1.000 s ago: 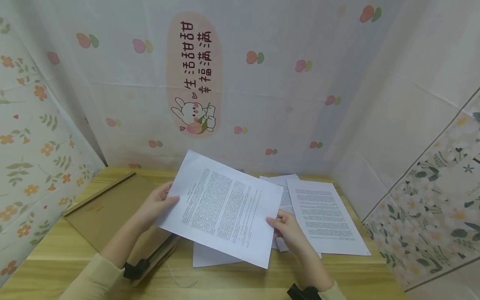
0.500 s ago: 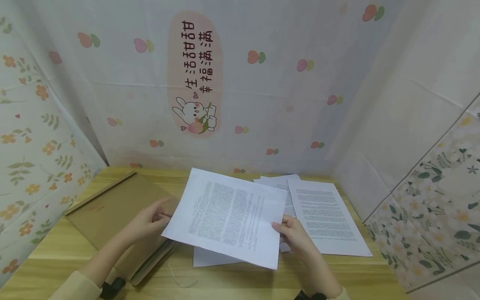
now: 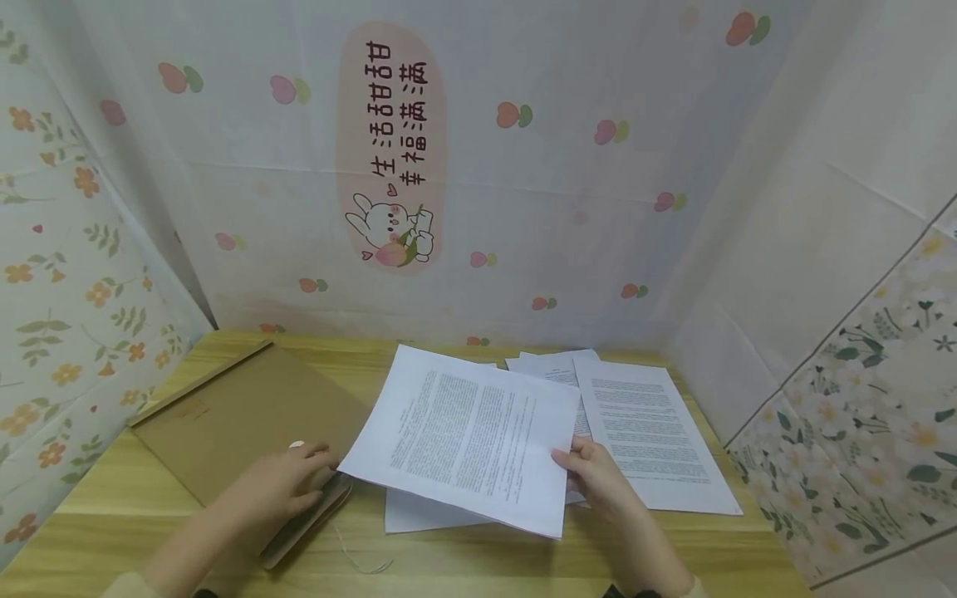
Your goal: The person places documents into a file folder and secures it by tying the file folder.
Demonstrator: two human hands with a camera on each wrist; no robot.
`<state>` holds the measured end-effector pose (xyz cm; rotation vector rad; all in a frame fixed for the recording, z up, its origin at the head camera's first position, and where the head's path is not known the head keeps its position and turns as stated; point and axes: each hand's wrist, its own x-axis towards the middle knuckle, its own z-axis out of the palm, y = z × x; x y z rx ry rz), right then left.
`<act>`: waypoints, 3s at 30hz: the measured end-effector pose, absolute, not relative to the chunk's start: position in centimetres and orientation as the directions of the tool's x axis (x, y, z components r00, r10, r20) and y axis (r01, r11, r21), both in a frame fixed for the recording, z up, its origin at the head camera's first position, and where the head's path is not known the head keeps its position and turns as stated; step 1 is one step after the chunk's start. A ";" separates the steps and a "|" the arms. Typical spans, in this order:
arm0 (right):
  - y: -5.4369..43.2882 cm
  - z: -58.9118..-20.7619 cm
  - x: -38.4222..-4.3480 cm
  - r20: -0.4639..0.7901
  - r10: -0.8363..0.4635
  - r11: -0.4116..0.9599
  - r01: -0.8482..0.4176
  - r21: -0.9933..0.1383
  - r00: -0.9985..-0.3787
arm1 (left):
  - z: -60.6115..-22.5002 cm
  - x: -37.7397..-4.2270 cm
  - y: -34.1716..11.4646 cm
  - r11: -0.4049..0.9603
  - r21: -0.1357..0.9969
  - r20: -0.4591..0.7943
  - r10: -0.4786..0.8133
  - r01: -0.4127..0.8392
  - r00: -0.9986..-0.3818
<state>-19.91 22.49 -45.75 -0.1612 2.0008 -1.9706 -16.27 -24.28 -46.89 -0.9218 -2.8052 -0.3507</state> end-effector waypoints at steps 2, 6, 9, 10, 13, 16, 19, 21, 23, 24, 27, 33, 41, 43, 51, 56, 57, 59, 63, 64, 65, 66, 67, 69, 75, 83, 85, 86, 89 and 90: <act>22.6 -45.8 -19.8 -0.157 -0.317 0.035 0.154 -0.987 -0.935 | -47.1 -15.9 -24.1 0.789 0.098 0.228 0.575 0.606 -0.786; 22.7 -46.1 -19.7 -0.170 -0.333 0.021 0.173 -0.985 -0.928 | -47.3 -15.0 -23.4 0.805 -0.024 0.231 0.582 0.593 -0.780; 22.7 -46.3 -19.5 -0.189 -0.322 0.025 0.191 -0.981 -0.928 | -47.4 -14.5 -22.8 0.810 -0.089 0.246 0.582 0.580 -0.775; 22.7 -46.3 -19.5 -0.195 -0.316 0.031 0.196 -0.980 -0.928 | -47.5 -14.3 -22.6 0.813 -0.105 0.256 0.578 0.572 -0.775; 22.8 -46.5 -19.3 -0.212 -0.295 0.054 0.206 -0.977 -0.932 | -47.5 -14.1 -22.1 0.825 -0.127 0.285 0.562 0.550 -0.777; 22.8 -46.6 -19.2 -0.219 -0.288 0.066 0.209 -0.976 -0.932 | -47.6 -14.1 -21.9 0.834 -0.163 0.338 0.549 0.527 -0.764; 22.8 -46.6 -19.0 -0.220 -0.293 0.070 0.209 -0.975 -0.931 | -48.0 -14.3 -21.9 0.831 -0.205 0.407 0.553 0.517 -0.727; 22.8 -46.7 -18.9 -0.220 -0.290 0.074 0.207 -0.975 -0.931 | -48.1 -14.3 -22.0 0.835 -0.206 0.448 0.544 0.510 -0.709; 22.8 -46.8 -18.8 -0.219 -0.287 0.080 0.204 -0.976 -0.933 | -48.1 -14.3 -22.0 0.844 -0.184 0.467 0.526 0.504 -0.710; 22.8 -46.9 -18.7 -0.220 -0.285 0.080 0.206 -0.975 -0.933 | -48.0 -14.3 -22.0 0.849 -0.171 0.466 0.517 0.500 -0.718; 22.9 -47.0 -18.6 -0.223 -0.290 0.075 0.211 -0.975 -0.931 | -47.7 -14.1 -21.9 0.868 -0.132 0.411 0.488 0.479 -0.770; 22.9 -47.2 -18.5 -0.229 -0.293 0.059 0.222 -0.973 -0.928 | -47.6 -14.1 -21.9 0.889 -0.103 0.336 0.453 0.445 -0.826; 22.8 -47.4 -18.1 -0.239 -0.284 0.054 0.234 -0.971 -0.928 | -48.1 -14.6 -21.7 0.901 -0.083 0.401 0.421 0.425 -0.814; 22.8 -47.5 -18.0 -0.243 -0.288 0.046 0.240 -0.970 -0.926 | -48.2 -14.7 -21.6 0.906 -0.075 0.407 0.408 0.416 -0.817; 22.9 -47.6 -17.4 -0.243 -0.309 0.013 0.251 -0.968 -0.920 | -48.2 -15.0 -21.0 0.931 -0.027 0.368 0.348 0.364 -0.863; 23.0 -47.6 -17.2 -0.236 -0.326 0.041 0.236 -0.971 -0.915 | -48.4 -15.2 -20.7 0.932 -0.039 0.391 0.347 0.361 -0.852; 22.9 -47.7 -17.2 -0.234 -0.336 0.048 0.232 -0.972 -0.912 | -48.4 -15.2 -20.7 0.930 -0.049 0.404 0.352 0.364 -0.844; 22.7 -47.8 -17.2 -0.238 -0.353 0.054 0.234 -0.971 -0.905 | -48.4 -15.2 -20.7 0.928 -0.063 0.424 0.359 0.368 -0.831; 22.1 -47.9 -17.3 -0.264 -0.344 0.062 0.258 -0.964 -0.901 | -48.6 -15.3 -20.6 0.927 -0.065 0.440 0.359 0.369 -0.823; 21.9 -47.9 -17.3 -0.271 -0.334 0.062 0.266 -0.962 -0.903 | -48.6 -15.4 -20.6 0.927 -0.064 0.440 0.358 0.369 -0.824; 21.7 -47.8 -17.3 -0.277 -0.324 0.062 0.272 -0.960 -0.905 | -48.6 -15.4 -20.6 0.927 -0.063 0.441 0.357 0.369 -0.824; 21.6 -47.8 -17.2 -0.280 -0.316 0.062 0.275 -0.959 -0.906 | -48.7 -15.4 -20.6 0.927 -0.063 0.441 0.358 0.369 -0.823; 21.4 -47.7 -17.2 -0.280 -0.314 0.064 0.274 -0.960 -0.907 | -48.7 -15.4 -20.7 0.926 -0.063 0.441 0.360 0.371 -0.822; 21.1 -47.5 -17.1 -0.278 -0.321 0.071 0.270 -0.960 -0.905 | -48.7 -15.4 -20.7 0.923 -0.069 0.439 0.369 0.379 -0.819; 20.1 -47.0 -17.1 -0.277 -0.347 0.093 0.261 -0.961 -0.896 | -48.5 -15.2 -21.0 0.908 -0.086 0.408 0.408 0.411 -0.816; 18.9 -46.5 -17.4 -0.285 -0.187 0.041 0.282 -0.958 -0.940 | -47.7 -15.3 -21.6 0.905 0.012 0.268 0.407 0.426 -0.873; 18.7 -46.3 -17.4 -0.282 -0.156 0.039 0.280 -0.959 -0.947 | -47.3 -15.3 -21.8 0.905 0.047 0.218 0.403 0.422 -0.889; 18.6 -46.2 -17.4 -0.278 -0.151 0.042 0.274 -0.961 -0.949 | -47.2 -15.3 -21.9 0.905 0.061 0.197 0.403 0.421 -0.894; 17.9 -46.1 -17.1 -0.268 -0.165 0.062 0.261 -0.963 -0.949 | -46.9 -15.3 -22.0 0.902 0.093 0.161 0.403 0.421 -0.901; 17.6 -46.2 -17.0 -0.265 -0.176 0.058 0.259 -0.964 -0.948 | -46.9 -15.4 -22.0 0.902 0.103 0.153 0.402 0.419 -0.903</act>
